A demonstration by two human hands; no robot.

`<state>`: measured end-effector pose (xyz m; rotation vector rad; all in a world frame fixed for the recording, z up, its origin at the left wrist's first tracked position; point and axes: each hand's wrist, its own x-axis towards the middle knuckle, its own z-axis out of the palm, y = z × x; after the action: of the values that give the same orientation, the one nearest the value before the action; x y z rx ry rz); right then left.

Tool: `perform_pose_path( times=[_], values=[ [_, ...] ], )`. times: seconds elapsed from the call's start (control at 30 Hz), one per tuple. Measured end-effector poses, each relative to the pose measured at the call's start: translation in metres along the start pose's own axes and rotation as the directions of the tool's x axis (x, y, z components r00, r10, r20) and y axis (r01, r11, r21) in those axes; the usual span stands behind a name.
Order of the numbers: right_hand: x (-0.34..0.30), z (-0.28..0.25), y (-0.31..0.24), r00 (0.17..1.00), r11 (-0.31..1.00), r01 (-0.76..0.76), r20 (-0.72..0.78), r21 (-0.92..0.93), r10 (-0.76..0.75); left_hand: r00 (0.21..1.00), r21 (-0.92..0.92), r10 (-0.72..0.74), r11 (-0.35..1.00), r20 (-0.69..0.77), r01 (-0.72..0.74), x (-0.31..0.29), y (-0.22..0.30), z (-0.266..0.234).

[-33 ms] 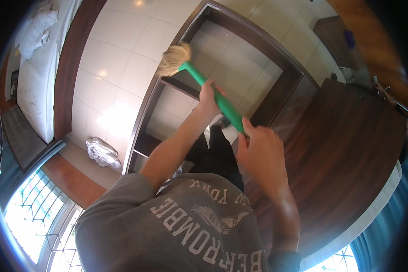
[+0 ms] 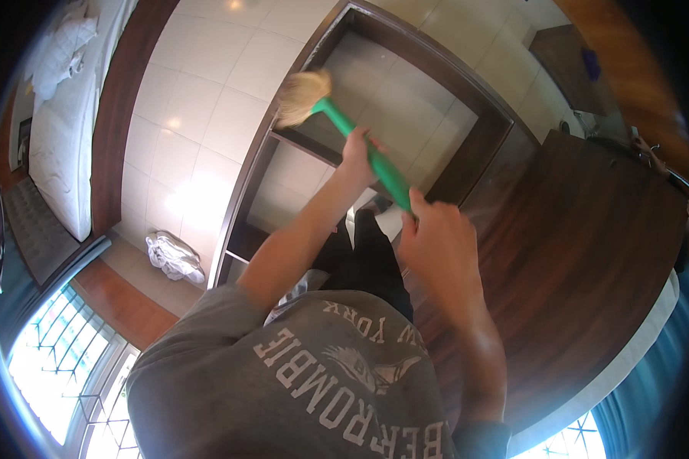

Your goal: The person removes a wooden headboard from a bed frame and then uses a green-handled broom to sweep the interior surfaces of the bed frame. The person continues sweeping the frame while another person stands nearby.

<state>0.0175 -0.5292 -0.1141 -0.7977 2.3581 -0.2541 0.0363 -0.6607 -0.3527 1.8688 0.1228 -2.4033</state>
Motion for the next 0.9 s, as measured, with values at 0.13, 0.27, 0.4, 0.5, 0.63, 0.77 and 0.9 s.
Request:
perform_pose_path(
  times=[0.13,0.27,0.4,0.5,0.63,0.77,0.9],
  values=[
    [0.030,0.016,0.006,0.991,0.995,0.006,-0.134,-0.099,-0.019,0.973,0.041,0.006,0.999,0.229,-0.016,0.069,-0.006,0.057],
    [-0.006,-0.033,-0.006,0.991,0.999,-0.049,-0.125,0.007,0.050,0.925,-0.071,-0.069,0.992,0.373,0.103,-0.007,-0.016,0.073],
    [-0.041,-0.063,-0.014,0.998,0.988,-0.054,-0.009,0.143,0.056,0.995,-0.161,0.019,0.987,0.094,-0.004,-0.084,-0.013,0.033],
    [-0.034,-0.044,-0.004,0.997,0.991,0.074,-0.001,0.109,-0.074,0.999,-0.266,-0.017,0.964,0.046,0.029,-0.063,-0.004,-0.016],
    [0.015,0.014,0.000,0.998,0.999,0.052,0.034,-0.016,-0.051,0.999,-0.051,0.040,0.998,0.013,-0.039,0.029,0.009,-0.032],
    [0.040,0.033,0.004,0.996,0.999,0.013,-0.087,-0.033,-0.016,0.973,0.036,0.076,0.996,0.216,-0.086,0.089,0.017,0.032],
    [0.019,0.002,0.003,0.980,0.999,0.016,-0.199,-0.036,-0.023,0.917,0.024,-0.014,1.000,0.400,0.005,0.038,0.001,0.080]
  ],
)
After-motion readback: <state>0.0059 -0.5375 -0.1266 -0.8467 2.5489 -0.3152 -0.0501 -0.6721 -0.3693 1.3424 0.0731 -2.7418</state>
